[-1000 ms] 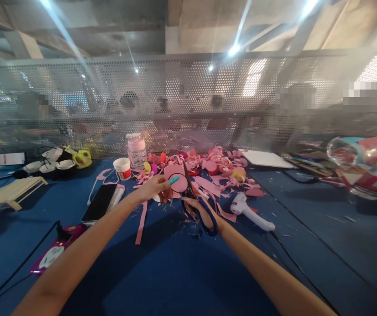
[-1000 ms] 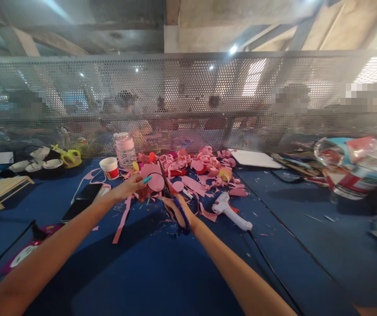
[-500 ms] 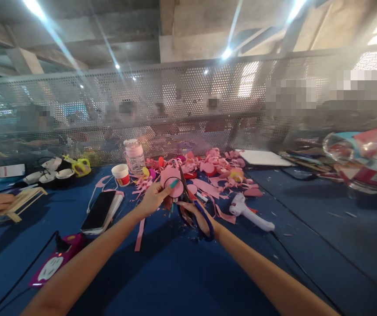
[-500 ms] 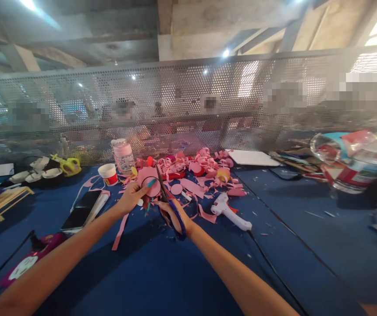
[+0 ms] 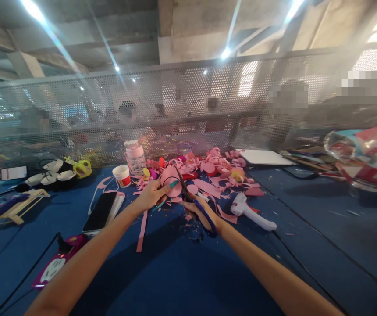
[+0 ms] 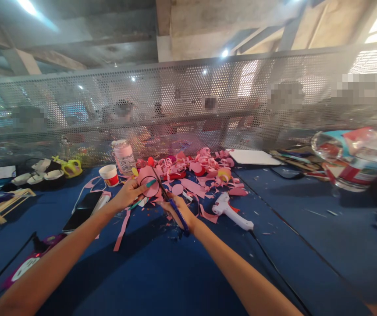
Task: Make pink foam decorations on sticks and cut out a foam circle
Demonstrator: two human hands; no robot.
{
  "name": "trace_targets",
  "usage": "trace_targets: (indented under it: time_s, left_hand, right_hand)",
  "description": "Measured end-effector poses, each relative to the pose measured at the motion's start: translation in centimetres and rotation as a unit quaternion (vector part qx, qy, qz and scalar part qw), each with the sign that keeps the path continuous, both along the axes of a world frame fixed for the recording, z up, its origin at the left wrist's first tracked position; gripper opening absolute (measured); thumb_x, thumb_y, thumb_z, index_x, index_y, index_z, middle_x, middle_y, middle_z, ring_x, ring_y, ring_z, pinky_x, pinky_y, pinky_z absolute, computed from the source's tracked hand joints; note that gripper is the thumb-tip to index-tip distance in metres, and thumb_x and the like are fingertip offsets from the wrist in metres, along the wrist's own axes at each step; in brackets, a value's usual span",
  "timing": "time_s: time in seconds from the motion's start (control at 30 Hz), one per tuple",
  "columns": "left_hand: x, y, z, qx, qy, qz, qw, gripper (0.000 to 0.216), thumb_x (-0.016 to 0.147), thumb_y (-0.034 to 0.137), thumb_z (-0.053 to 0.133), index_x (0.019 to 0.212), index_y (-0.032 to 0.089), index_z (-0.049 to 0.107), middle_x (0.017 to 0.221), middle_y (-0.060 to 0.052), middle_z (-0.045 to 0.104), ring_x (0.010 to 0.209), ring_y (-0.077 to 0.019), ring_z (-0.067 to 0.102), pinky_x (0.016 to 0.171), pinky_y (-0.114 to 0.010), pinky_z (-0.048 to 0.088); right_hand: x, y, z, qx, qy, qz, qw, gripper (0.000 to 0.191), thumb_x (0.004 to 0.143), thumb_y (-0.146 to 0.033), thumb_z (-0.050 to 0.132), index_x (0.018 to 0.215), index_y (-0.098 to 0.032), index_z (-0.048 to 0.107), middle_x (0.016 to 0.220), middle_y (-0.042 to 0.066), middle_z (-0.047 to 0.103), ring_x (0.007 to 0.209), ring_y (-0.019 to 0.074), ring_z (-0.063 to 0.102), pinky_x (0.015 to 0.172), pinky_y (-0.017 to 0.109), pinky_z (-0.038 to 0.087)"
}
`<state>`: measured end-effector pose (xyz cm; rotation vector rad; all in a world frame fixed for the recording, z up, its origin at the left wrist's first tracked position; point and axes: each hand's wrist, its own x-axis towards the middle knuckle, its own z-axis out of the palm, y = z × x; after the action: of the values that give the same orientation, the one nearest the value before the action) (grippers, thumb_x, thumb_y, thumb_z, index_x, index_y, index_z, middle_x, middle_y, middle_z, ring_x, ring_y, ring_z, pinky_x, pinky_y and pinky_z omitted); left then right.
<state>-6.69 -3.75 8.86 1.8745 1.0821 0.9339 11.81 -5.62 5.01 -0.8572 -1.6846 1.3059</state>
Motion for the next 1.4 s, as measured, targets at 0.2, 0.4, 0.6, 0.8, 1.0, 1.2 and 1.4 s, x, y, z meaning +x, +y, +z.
trace_targets:
  time_s: [0.2, 0.4, 0.6, 0.8, 1.0, 1.2, 1.4]
  left_hand:
    - [-0.1, 0.0, 0.1, 0.011, 0.030, 0.010, 0.999, 0.058, 0.075, 0.059, 0.045, 0.040, 0.014, 0.043, 0.030, 0.004, 0.038, 0.025, -0.0027, 0.030, 0.030, -0.018, 0.019]
    - [-0.5, 0.3, -0.2, 0.010, 0.023, 0.008, 1.000, 0.055, 0.077, 0.055, 0.047, 0.041, 0.014, 0.044, 0.030, 0.003, 0.040, 0.027, -0.0030, 0.032, 0.031, -0.017, 0.020]
    - [-0.7, 0.4, 0.1, -0.015, 0.026, 0.008, 1.000, 0.055, 0.075, 0.056, 0.049, 0.040, 0.014, 0.043, 0.029, 0.004, 0.037, 0.025, -0.0028, 0.029, 0.029, -0.018, 0.018]
    - [-0.8, 0.5, 0.1, 0.010, 0.027, -0.006, 1.000, 0.053, 0.075, 0.054, 0.050, 0.044, 0.013, 0.046, 0.032, 0.003, 0.041, 0.028, -0.0031, 0.033, 0.031, -0.017, 0.020]
    - [-0.8, 0.4, 0.4, -0.005, 0.033, -0.020, 0.999, 0.052, 0.075, 0.055, 0.049, 0.045, 0.014, 0.045, 0.033, 0.004, 0.039, 0.028, -0.0028, 0.031, 0.032, -0.018, 0.018]
    - [-0.7, 0.1, 0.8, -0.020, 0.034, -0.005, 0.999, 0.052, 0.071, 0.057, 0.053, 0.044, 0.015, 0.042, 0.033, 0.004, 0.038, 0.028, -0.0026, 0.027, 0.031, -0.019, 0.016]
    - [-0.7, 0.1, 1.1, -0.037, 0.049, 0.006, 0.998, 0.048, 0.072, 0.055, 0.053, 0.046, 0.016, 0.041, 0.032, 0.005, 0.036, 0.028, -0.0027, 0.026, 0.031, -0.019, 0.016]
  right_hand:
    - [0.1, 0.0, 0.0, -0.003, -0.015, -0.009, 1.000, 0.030, 0.075, -0.045, 0.056, 0.068, -0.019, 0.042, 0.047, -0.009, 0.035, 0.042, 0.0069, 0.030, 0.042, 0.023, 0.021]
    - [0.0, -0.4, 0.6, -0.006, -0.025, -0.019, 0.999, 0.030, 0.073, -0.044, 0.058, 0.066, -0.020, 0.041, 0.046, -0.009, 0.034, 0.041, 0.0067, 0.030, 0.042, 0.023, 0.021]
    - [0.0, -0.4, 0.9, -0.006, -0.028, -0.010, 1.000, 0.029, 0.073, -0.040, 0.059, 0.066, -0.020, 0.041, 0.045, -0.009, 0.033, 0.041, 0.0064, 0.030, 0.042, 0.023, 0.020]
    - [0.0, -0.4, 0.5, -0.024, 0.008, 0.023, 0.999, 0.028, 0.074, -0.042, 0.058, 0.068, -0.019, 0.044, 0.048, -0.008, 0.036, 0.043, 0.0066, 0.030, 0.044, 0.023, 0.022]
    - [0.1, -0.1, 0.4, -0.005, 0.011, 0.042, 0.999, 0.024, 0.076, -0.038, 0.057, 0.071, -0.019, 0.045, 0.051, -0.008, 0.037, 0.045, 0.0063, 0.030, 0.046, 0.023, 0.022]
    - [0.0, -0.2, 0.5, -0.007, 0.002, 0.038, 0.999, 0.022, 0.077, -0.036, 0.057, 0.071, -0.019, 0.045, 0.049, -0.009, 0.035, 0.044, 0.0064, 0.030, 0.045, 0.023, 0.022]
    - [0.1, -0.3, 0.5, -0.021, -0.007, 0.018, 1.000, 0.023, 0.076, -0.036, 0.059, 0.069, -0.018, 0.045, 0.046, -0.009, 0.033, 0.041, 0.0058, 0.028, 0.042, 0.023, 0.019]
